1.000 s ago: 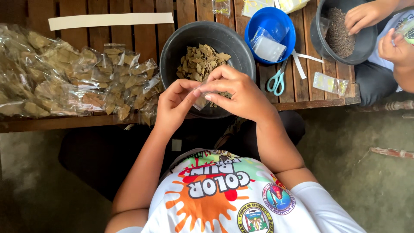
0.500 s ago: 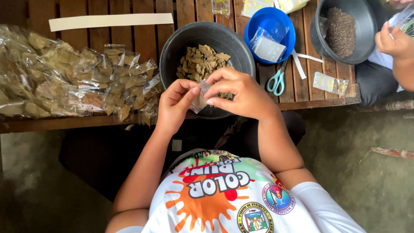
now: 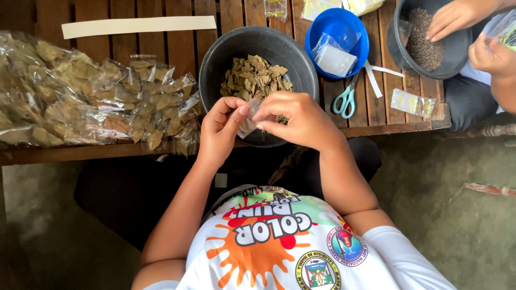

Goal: The person fills small transparent pouches with dried leaves from a bowl by hand.

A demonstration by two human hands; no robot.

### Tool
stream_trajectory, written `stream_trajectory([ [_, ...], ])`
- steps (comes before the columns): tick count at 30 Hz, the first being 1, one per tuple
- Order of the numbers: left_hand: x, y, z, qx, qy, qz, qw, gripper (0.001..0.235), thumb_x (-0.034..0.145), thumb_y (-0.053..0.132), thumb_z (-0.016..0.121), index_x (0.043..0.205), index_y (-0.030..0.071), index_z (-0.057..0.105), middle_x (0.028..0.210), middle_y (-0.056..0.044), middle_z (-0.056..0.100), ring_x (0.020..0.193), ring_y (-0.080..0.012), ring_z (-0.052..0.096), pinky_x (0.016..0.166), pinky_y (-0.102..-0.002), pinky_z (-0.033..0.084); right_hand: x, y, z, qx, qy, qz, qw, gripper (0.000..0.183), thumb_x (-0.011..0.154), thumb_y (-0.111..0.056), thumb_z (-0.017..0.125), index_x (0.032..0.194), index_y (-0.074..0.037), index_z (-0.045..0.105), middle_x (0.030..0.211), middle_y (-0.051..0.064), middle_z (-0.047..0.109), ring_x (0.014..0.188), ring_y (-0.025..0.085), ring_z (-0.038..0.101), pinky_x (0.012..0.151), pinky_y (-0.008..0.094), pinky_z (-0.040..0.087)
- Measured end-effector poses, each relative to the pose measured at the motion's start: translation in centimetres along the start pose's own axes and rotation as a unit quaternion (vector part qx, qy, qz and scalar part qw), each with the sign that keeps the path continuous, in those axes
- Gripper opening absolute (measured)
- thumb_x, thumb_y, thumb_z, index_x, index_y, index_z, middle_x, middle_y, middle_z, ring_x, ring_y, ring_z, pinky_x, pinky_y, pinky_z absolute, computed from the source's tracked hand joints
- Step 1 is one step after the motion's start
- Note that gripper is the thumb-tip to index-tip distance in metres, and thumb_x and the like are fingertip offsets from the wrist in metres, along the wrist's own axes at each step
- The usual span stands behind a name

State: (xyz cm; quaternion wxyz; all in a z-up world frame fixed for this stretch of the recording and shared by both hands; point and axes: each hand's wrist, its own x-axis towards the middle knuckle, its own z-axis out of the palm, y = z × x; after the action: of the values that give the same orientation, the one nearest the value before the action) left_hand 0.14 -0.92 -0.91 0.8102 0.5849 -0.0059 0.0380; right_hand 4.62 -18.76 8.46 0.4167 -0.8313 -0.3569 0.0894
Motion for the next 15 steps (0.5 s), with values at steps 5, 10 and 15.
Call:
stream_trajectory([
  [5,0.0,0.1,0.0,0.007,-0.005,-0.002,1.000,0.012,0.101,0.010,0.064,0.109,0.001,0.067,0.086,-0.006,0.066,0.080,-0.0086,0.059,0.075,-0.026,0.053,-0.3,0.3,-0.5,0.001,0.025,0.000,1.000,0.008,0.086,0.000,0.077,0.090,-0.007,0.077,0.087,0.005,0.073,0.073,0.017,0.070,0.070,0.030,0.056],
  [10,0.1,0.7,-0.3,0.015,-0.037,-0.003,0.999,0.022,0.098,0.004,0.067,0.119,0.001,0.062,0.092,-0.008,0.068,0.088,-0.0118,0.065,0.082,-0.030,0.056,-0.3,-0.1,-1.1,-0.007,0.065,0.012,0.998,0.016,0.084,0.004,0.077,0.095,-0.008,0.075,0.081,0.004,0.071,0.072,0.019,0.070,0.073,0.032,0.055],
  [15,0.3,2.0,-1.0,0.057,-0.118,0.002,0.991,0.041,0.093,0.001,0.068,0.134,0.004,0.059,0.109,-0.017,0.069,0.106,-0.0276,0.069,0.093,-0.046,0.059,-0.2,0.1,-0.9,0.001,0.059,0.009,0.998,0.032,0.085,0.006,0.075,0.113,-0.005,0.066,0.083,0.008,0.073,0.072,0.021,0.070,0.073,0.036,0.056],
])
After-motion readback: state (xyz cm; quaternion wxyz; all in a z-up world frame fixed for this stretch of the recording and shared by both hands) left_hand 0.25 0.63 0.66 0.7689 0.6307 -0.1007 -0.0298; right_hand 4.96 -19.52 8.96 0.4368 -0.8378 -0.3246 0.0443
